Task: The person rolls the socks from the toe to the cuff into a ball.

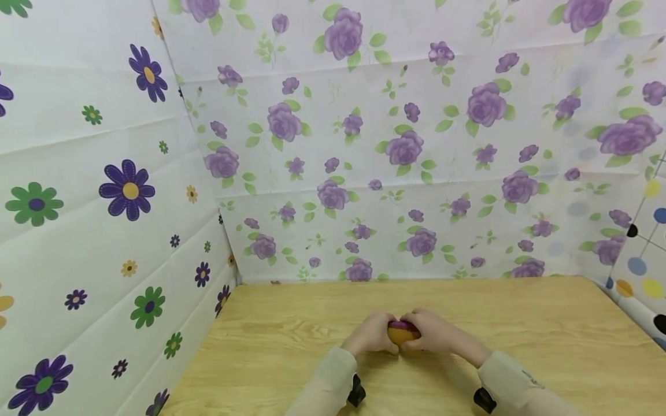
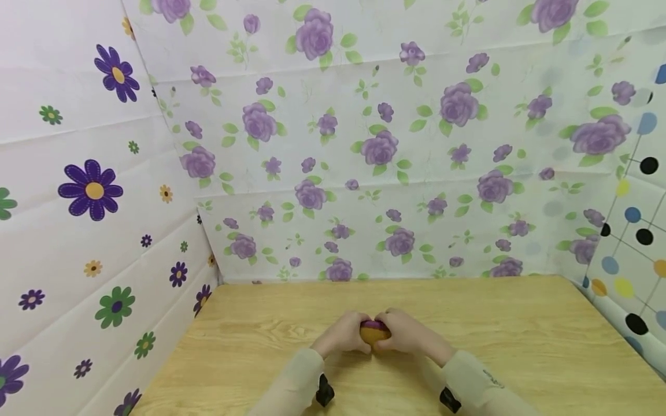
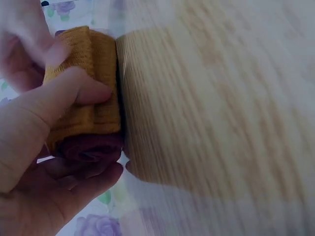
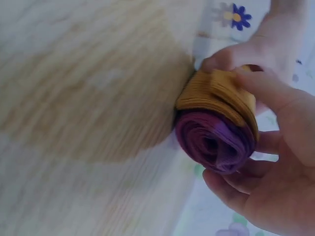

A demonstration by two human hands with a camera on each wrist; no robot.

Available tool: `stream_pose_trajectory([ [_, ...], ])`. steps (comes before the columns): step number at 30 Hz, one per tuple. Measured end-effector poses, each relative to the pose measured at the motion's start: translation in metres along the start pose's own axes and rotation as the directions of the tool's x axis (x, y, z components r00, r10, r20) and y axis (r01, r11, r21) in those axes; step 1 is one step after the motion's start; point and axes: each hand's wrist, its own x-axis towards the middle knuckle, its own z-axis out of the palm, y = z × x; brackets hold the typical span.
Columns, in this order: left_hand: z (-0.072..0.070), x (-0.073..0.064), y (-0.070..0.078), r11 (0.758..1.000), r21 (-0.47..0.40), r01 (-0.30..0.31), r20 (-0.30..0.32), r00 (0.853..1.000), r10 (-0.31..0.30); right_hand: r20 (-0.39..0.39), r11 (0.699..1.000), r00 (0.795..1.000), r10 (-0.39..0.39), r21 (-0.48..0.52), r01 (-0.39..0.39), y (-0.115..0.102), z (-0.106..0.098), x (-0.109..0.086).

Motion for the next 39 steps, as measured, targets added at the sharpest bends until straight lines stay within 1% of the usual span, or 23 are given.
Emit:
stream_pose_trajectory([
  [2, -0.002, -0.002, -0.001, 0.999, -0.032, 0.007, 0.013, 1.000, -0.006, 0.007, 0.999, 1.000, 0.006, -0.032, -0.006, -0.002, 0.002, 0.000],
  [6, -0.008, -0.008, -0.003, 0.995, -0.103, 0.000, 0.054, 0.999, 0.005, 0.010, 0.999, 1.000, -0.019, -0.025, 0.019, -0.002, 0.005, 0.001],
  [8, -0.013, -0.011, -0.004, 0.991, -0.131, -0.015, 0.071, 0.997, 0.025, 0.021, 0.999, 0.999, -0.030, 0.012, 0.030, -0.003, 0.004, 0.002],
  [11, -0.020, -0.014, -0.006, 0.980, -0.197, -0.029, 0.086, 0.995, 0.047, 0.038, 0.996, 0.999, -0.026, 0.092, 0.022, -0.005, -0.001, 0.001],
  [13, -0.024, -0.015, -0.007, 0.966, -0.257, -0.027, 0.080, 0.996, 0.049, 0.038, 0.989, 0.999, -0.020, 0.150, 0.014, -0.006, -0.005, 0.000],
  [15, -0.027, -0.016, -0.007, 0.943, -0.332, -0.020, 0.073, 0.996, 0.047, 0.027, 0.981, 0.999, -0.020, 0.193, 0.015, -0.006, -0.009, -0.001],
  [17, -0.029, -0.017, -0.007, 0.918, -0.397, -0.016, 0.062, 0.997, 0.044, 0.012, 0.974, 1.000, -0.025, 0.225, 0.022, -0.005, -0.012, -0.001],
  [19, -0.030, -0.018, -0.006, 0.897, -0.442, -0.018, 0.044, 0.998, 0.042, 0.006, 0.968, 1.000, -0.025, 0.249, 0.023, -0.004, -0.014, -0.002],
  [24, -0.029, -0.017, -0.006, 0.863, -0.503, -0.043, -0.031, 0.999, 0.032, -0.015, 0.949, 1.000, -0.021, 0.313, 0.025, -0.001, -0.016, -0.003],
  [28, -0.027, -0.016, -0.006, 0.833, -0.549, -0.071, -0.104, 0.994, 0.017, -0.046, 0.919, 0.999, -0.025, 0.392, 0.041, -0.002, -0.017, -0.003],
  [31, -0.027, -0.015, -0.005, 0.797, -0.600, -0.072, -0.140, 0.990, -0.016, -0.055, 0.885, 0.998, -0.016, 0.464, 0.040, -0.002, -0.018, -0.003],
  [34, -0.025, -0.013, -0.002, 0.747, -0.662, -0.057, -0.146, 0.988, -0.054, -0.050, 0.847, 0.998, 0.029, 0.532, 0.002, 0.000, -0.017, -0.003],
  [37, -0.024, -0.012, 0.001, 0.687, -0.725, -0.049, -0.140, 0.987, -0.077, -0.047, 0.818, 0.996, 0.080, 0.574, -0.038, 0.002, -0.016, -0.003],
  [39, -0.022, -0.010, 0.003, 0.638, -0.769, -0.038, -0.132, 0.986, -0.099, -0.051, 0.817, 0.995, 0.091, 0.575, -0.045, 0.002, -0.016, -0.003],
])
